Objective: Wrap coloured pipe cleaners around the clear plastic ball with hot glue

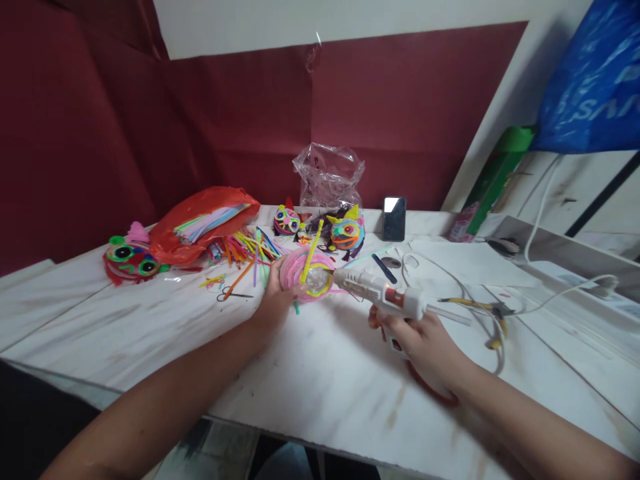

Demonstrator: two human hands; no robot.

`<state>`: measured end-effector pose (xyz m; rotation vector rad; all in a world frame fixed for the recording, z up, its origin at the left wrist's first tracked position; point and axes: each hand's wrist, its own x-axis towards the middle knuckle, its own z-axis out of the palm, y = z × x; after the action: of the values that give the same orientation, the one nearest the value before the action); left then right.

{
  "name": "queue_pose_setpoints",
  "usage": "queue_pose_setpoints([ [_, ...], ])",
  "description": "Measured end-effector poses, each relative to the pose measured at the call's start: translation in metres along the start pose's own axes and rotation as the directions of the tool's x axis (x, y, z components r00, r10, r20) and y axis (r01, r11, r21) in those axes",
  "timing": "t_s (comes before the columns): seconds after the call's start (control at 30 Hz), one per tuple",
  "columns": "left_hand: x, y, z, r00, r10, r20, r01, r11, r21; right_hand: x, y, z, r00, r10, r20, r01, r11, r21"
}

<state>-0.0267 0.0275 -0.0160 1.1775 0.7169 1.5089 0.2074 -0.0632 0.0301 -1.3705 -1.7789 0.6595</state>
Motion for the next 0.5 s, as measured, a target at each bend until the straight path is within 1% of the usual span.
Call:
queue_pose_setpoints([
  [0.1,0.0004,0.0014,-0.0001,1.0,0.013,-0.011,-0.013,1.0,-0.016,0.0013,-0.0003,-0.0011,1.0,-0.029,-0.005,0.029,1.0,0.008],
  [0.23,0.0006,0.0031,0.0006,1.0,0.021,-0.012,-0.021,0.999,-0.034,0.0025,-0.0017,-0.0005,1.0,-0.019,-0.002,0.019,1.0,0.02],
  [0.33,0.0006,0.0037,0.0011,1.0,0.003,-0.019,-0.004,1.0,-0.019,0.002,-0.0031,0.0001,1.0,0.005,0.011,-0.005,0.999,0.033],
  [0.43,0.0016,0.0045,0.0014,0.999,-0.031,-0.014,0.031,0.999,-0.045,0.0005,-0.0035,-0.0006,1.0,0.017,0.026,-0.018,0.999,0.036],
  [0.5,0.0031,0.0054,0.0012,0.999,-0.04,-0.024,0.038,0.998,-0.059,0.0013,-0.0015,-0.0031,1.0,0.005,0.003,-0.006,1.0,0.02],
])
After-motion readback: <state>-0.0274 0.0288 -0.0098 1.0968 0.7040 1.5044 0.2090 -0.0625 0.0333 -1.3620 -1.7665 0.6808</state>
